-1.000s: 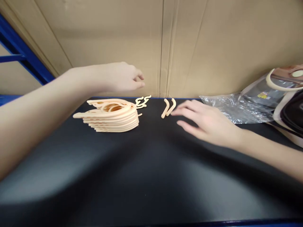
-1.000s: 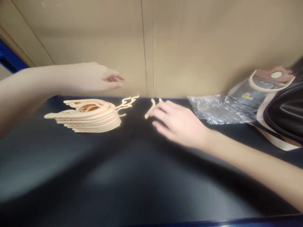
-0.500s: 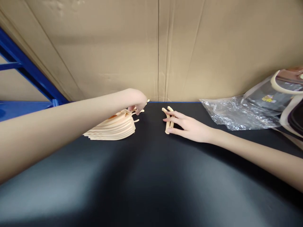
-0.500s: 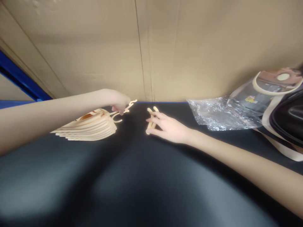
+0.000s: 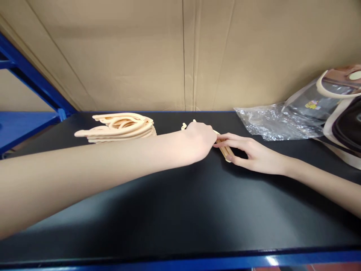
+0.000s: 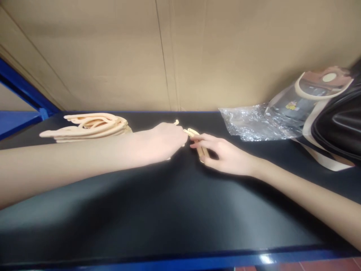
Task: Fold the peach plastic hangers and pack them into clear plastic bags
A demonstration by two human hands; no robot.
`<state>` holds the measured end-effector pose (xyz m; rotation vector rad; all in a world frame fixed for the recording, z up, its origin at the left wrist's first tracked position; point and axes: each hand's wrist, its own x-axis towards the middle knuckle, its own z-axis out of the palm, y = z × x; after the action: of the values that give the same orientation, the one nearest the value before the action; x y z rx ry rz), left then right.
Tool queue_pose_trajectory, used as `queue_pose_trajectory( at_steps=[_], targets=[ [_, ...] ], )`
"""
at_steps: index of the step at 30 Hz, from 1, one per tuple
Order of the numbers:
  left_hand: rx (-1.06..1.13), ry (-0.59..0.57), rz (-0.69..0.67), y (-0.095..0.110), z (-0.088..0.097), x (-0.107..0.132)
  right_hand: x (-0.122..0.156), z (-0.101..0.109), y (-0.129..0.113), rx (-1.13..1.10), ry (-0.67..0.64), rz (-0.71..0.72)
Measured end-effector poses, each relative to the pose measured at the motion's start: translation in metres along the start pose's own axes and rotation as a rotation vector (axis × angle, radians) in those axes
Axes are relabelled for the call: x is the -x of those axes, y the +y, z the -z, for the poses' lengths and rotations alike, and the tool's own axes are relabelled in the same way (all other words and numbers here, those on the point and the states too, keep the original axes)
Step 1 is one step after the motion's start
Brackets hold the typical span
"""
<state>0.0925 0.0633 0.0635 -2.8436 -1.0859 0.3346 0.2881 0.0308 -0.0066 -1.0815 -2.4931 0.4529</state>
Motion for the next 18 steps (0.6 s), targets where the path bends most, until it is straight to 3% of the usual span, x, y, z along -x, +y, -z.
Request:
queue_pose_trajectory(
  at_steps=[4, 7, 9, 11, 14, 18],
  targets=[
    [-0.047, -0.014, -0.024, 0.011, -0.002, 0.037, 0.017, 0.002, -0.018, 0.077, 0.068, -0.001],
    [-0.095, 0.050, -0.013, 0.010, -0.013, 0.053, 0.039, -0.001, -0.049, 0.244, 0.223, 0.041],
    [-0.123, 0.095, 0.024, 0.007, -0.022, 0.059, 0.062, -0.015, -0.077, 0.305, 0.316, 0.101],
    [-0.132, 0.147, 0.050, 0.004, -0.031, 0.063, 0.086, -0.041, -0.104, 0.176, 0.143, 0.150],
    [-0.078, 0.294, -0.026, 0.000, -0.047, 0.065, 0.107, -0.101, -0.130, 0.112, -0.036, 0.190],
    [0.068, 0.485, -0.186, -0.004, -0.070, 0.063, 0.101, -0.185, -0.127, 0.043, -0.230, 0.188]
  ],
)
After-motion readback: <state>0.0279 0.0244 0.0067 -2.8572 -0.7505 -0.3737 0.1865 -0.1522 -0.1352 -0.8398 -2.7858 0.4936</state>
